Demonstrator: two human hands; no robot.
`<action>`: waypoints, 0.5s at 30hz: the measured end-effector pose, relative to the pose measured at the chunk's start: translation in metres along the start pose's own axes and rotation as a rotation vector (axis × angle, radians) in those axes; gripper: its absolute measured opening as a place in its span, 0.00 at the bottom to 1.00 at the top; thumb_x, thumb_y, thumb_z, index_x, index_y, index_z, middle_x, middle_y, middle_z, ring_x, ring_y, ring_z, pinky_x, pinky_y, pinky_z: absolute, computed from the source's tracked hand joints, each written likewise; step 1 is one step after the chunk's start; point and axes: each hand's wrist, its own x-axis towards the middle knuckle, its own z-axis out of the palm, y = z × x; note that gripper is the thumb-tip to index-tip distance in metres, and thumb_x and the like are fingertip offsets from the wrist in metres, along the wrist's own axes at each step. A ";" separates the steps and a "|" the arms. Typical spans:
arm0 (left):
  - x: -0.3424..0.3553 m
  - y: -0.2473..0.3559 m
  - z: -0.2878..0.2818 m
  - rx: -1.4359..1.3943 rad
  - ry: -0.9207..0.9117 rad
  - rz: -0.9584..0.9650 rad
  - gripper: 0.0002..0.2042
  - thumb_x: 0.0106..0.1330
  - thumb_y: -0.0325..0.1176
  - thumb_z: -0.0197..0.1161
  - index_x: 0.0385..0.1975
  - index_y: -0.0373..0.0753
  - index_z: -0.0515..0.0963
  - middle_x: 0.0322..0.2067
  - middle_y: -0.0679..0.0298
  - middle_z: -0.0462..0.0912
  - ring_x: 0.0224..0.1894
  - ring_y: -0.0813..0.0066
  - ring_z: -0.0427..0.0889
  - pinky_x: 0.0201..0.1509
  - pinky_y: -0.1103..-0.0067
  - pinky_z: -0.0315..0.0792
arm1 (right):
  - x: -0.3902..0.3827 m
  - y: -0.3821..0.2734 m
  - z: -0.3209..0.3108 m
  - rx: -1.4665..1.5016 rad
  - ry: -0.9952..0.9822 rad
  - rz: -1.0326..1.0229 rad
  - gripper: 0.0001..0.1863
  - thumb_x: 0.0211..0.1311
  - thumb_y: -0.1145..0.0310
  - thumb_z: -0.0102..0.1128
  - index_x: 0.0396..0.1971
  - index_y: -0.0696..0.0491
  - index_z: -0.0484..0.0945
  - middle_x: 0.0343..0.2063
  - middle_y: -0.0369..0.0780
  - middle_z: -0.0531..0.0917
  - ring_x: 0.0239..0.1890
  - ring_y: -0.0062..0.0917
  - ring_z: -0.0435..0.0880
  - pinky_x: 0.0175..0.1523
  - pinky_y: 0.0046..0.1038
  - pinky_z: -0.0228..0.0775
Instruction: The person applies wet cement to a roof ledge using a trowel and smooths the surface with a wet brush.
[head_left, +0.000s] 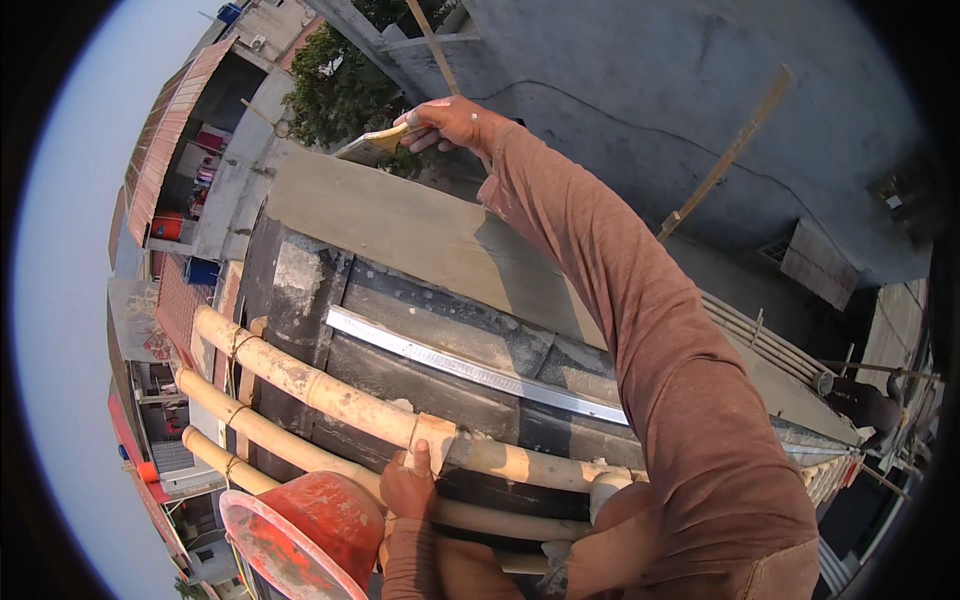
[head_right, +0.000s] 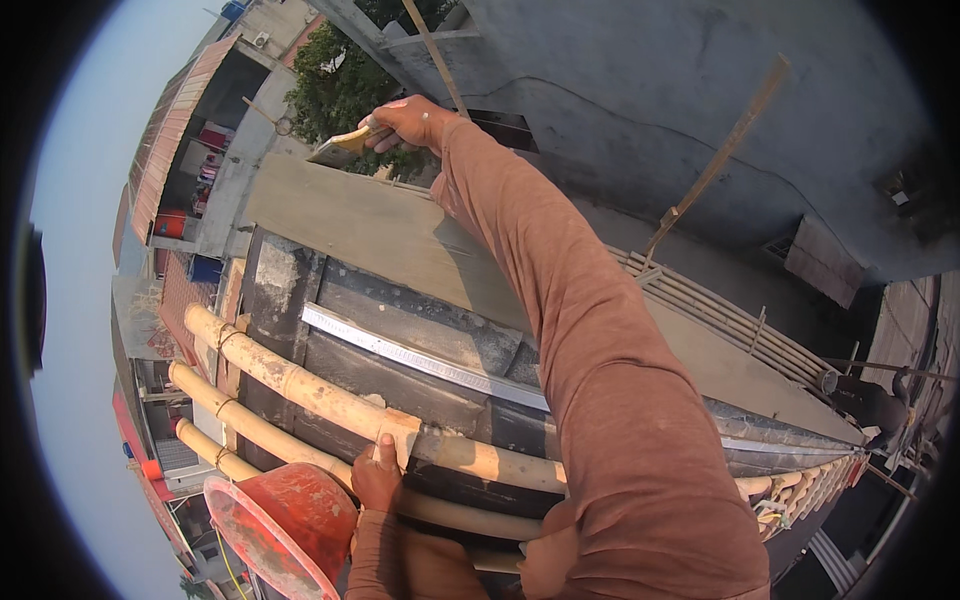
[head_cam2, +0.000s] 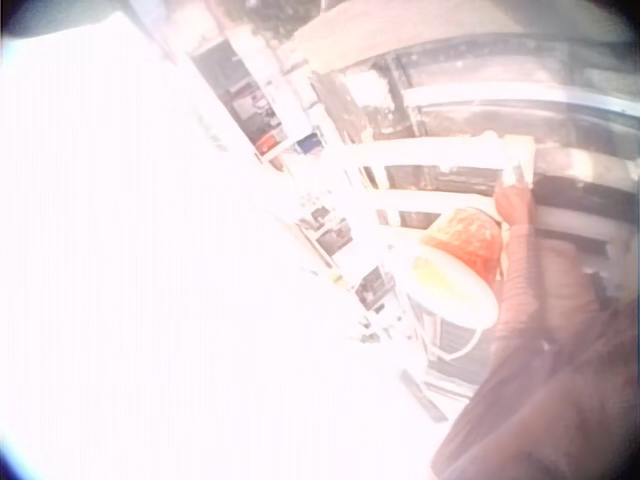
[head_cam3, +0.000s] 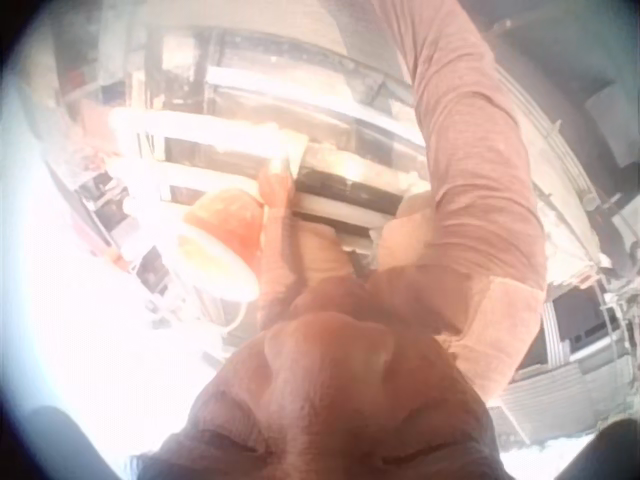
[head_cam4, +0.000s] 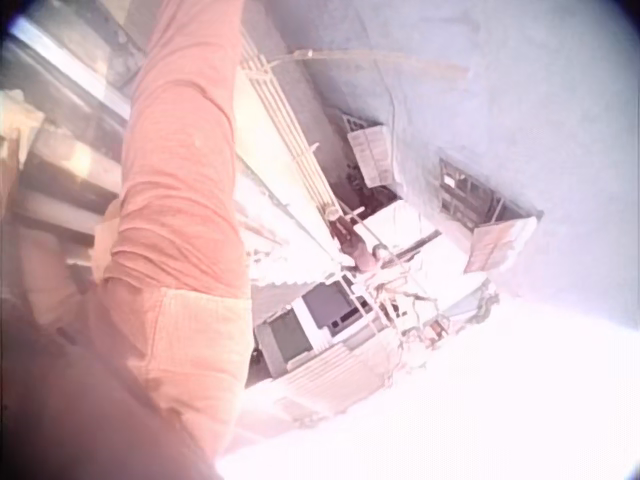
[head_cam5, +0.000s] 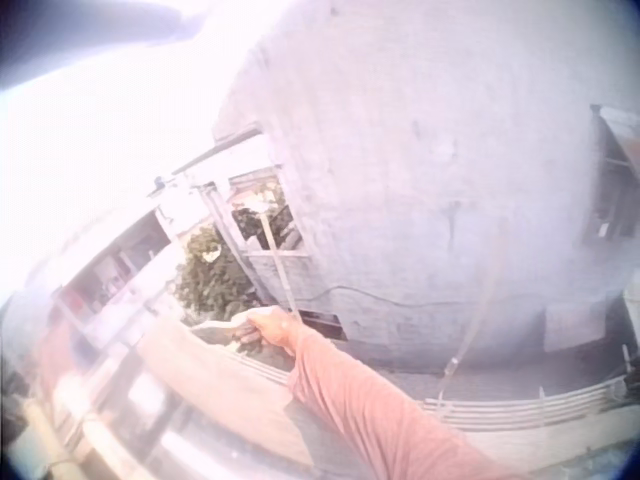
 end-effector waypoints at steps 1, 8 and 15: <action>-0.002 0.009 -0.005 0.016 0.020 0.003 0.39 0.70 0.68 0.52 0.36 0.28 0.84 0.30 0.37 0.84 0.39 0.33 0.82 0.44 0.54 0.73 | -0.004 0.003 -0.001 -0.057 -0.029 0.019 0.24 0.75 0.55 0.46 0.61 0.51 0.80 0.50 0.38 0.88 0.50 0.19 0.86 0.46 0.23 0.65; -0.002 -0.022 -0.009 0.018 -0.100 -0.060 0.41 0.70 0.67 0.53 0.44 0.21 0.82 0.39 0.33 0.84 0.46 0.33 0.84 0.51 0.55 0.75 | -0.241 0.085 -0.103 -0.104 0.039 0.075 0.22 0.68 0.62 0.53 0.52 0.61 0.85 0.41 0.44 0.89 0.46 0.27 0.87 0.59 0.31 0.75; 0.001 -0.013 -0.002 -0.015 -0.155 0.011 0.31 0.77 0.54 0.50 0.36 0.25 0.82 0.32 0.36 0.83 0.38 0.35 0.82 0.45 0.55 0.73 | -0.403 0.078 -0.186 -0.084 0.494 0.235 0.24 0.72 0.51 0.53 0.44 0.59 0.86 0.28 0.38 0.87 0.32 0.21 0.84 0.42 0.24 0.73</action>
